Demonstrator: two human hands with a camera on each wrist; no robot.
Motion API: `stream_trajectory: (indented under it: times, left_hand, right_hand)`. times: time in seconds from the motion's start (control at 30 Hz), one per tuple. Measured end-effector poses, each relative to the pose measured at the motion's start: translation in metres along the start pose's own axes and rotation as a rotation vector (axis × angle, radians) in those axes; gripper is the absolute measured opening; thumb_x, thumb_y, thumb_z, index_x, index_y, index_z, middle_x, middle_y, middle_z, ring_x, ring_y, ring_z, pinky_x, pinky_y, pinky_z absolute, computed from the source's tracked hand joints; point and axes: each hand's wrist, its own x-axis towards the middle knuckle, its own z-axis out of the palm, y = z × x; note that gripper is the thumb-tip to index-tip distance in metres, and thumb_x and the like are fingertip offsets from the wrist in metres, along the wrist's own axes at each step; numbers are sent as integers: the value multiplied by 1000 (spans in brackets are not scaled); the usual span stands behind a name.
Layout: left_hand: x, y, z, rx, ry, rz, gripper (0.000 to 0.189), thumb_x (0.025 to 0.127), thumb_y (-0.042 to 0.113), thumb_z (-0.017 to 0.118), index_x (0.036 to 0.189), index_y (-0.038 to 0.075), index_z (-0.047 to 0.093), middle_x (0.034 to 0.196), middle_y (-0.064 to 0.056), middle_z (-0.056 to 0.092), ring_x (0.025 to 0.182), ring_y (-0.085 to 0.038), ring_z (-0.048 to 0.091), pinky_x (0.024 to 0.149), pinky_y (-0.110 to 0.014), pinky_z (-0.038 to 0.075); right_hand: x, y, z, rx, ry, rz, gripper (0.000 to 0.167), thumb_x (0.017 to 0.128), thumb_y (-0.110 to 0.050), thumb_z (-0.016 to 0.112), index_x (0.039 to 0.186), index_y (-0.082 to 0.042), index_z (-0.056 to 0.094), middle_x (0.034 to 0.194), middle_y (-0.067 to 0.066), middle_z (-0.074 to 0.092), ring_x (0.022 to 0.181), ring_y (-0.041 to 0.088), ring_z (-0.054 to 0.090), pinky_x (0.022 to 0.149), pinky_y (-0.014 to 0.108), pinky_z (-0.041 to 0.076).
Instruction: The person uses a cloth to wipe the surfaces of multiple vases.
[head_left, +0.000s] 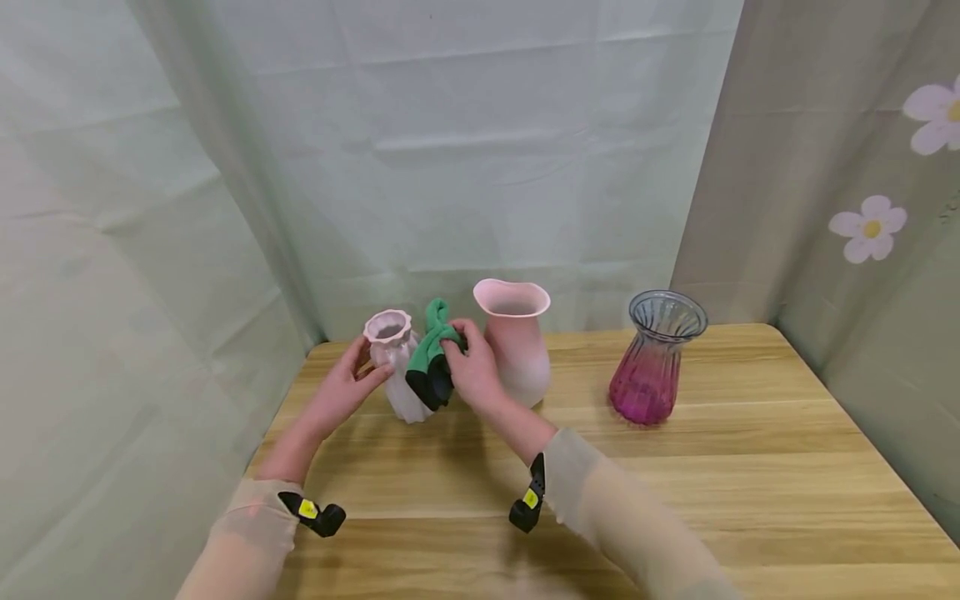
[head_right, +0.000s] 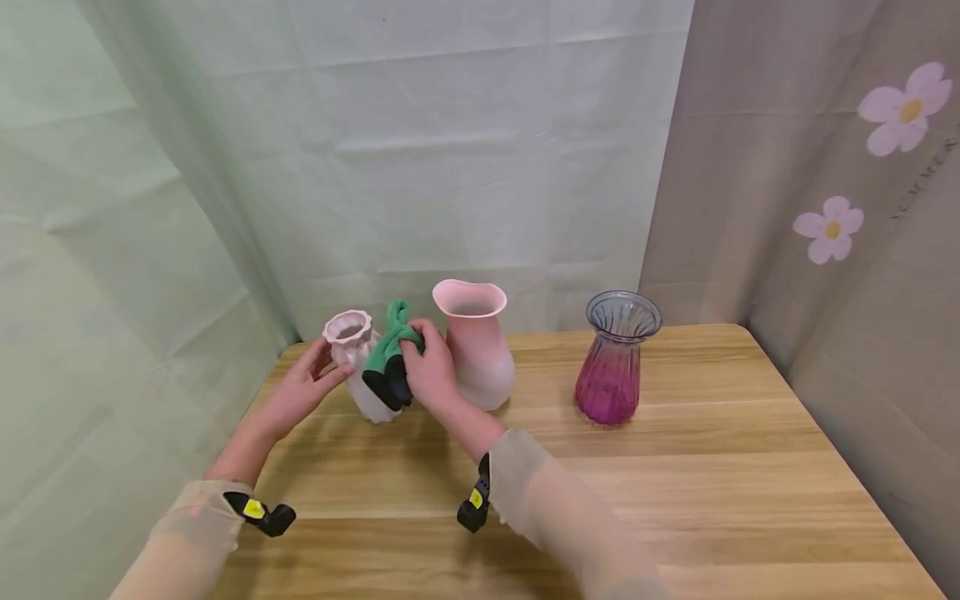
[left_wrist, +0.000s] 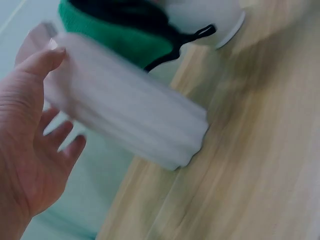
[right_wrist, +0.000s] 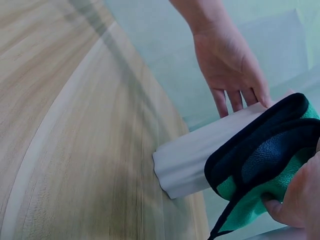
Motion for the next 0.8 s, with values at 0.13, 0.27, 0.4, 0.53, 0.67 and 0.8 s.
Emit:
stream_trajectory:
  times: [0.13,0.27,0.4,0.53,0.67,0.8]
  left_hand:
    - [-2,5,12,-9,123,-28,88,98,32,73,161,3,19,161,-20,27,145,-39,34,116,-55,34]
    - [-3,11,23,-11,229,-74,93,93,39,77,157,0,23,156,-21,31,140,-38,38,114,-54,37]
    - [-3,13,28,6,285,-89,90,92,40,78,154,-1,27,150,-21,35,135,-36,42,111,-51,41]
    - [-1,14,28,19,289,-94,87,92,39,78,153,-2,30,148,-21,37,133,-36,44,110,-51,43]
    - [-1,14,23,29,249,-73,84,94,40,76,153,-2,33,150,-21,39,136,-38,43,110,-52,43]
    - [-2,11,14,54,166,4,70,99,34,71,153,3,40,151,-19,43,140,-39,43,111,-56,40]
  right_hand:
    - [0,3,1,11,-6,8,17,104,-10,59,121,-7,61,120,8,65,114,23,57,98,40,50]
    - [1,5,1,35,-13,16,17,104,-9,58,121,-6,61,120,8,64,113,22,57,97,38,50]
    - [1,6,2,40,-18,15,18,104,-9,59,121,-5,61,119,8,64,113,22,56,96,37,50]
    - [0,6,2,39,-15,16,17,104,-9,59,121,-6,61,120,8,64,114,22,57,97,38,50]
    - [1,7,2,37,-15,18,17,104,-9,59,121,-7,61,120,7,64,114,22,56,98,39,50]
    - [0,6,3,47,-29,21,18,105,-9,58,122,-6,60,121,8,64,115,22,56,100,40,49]
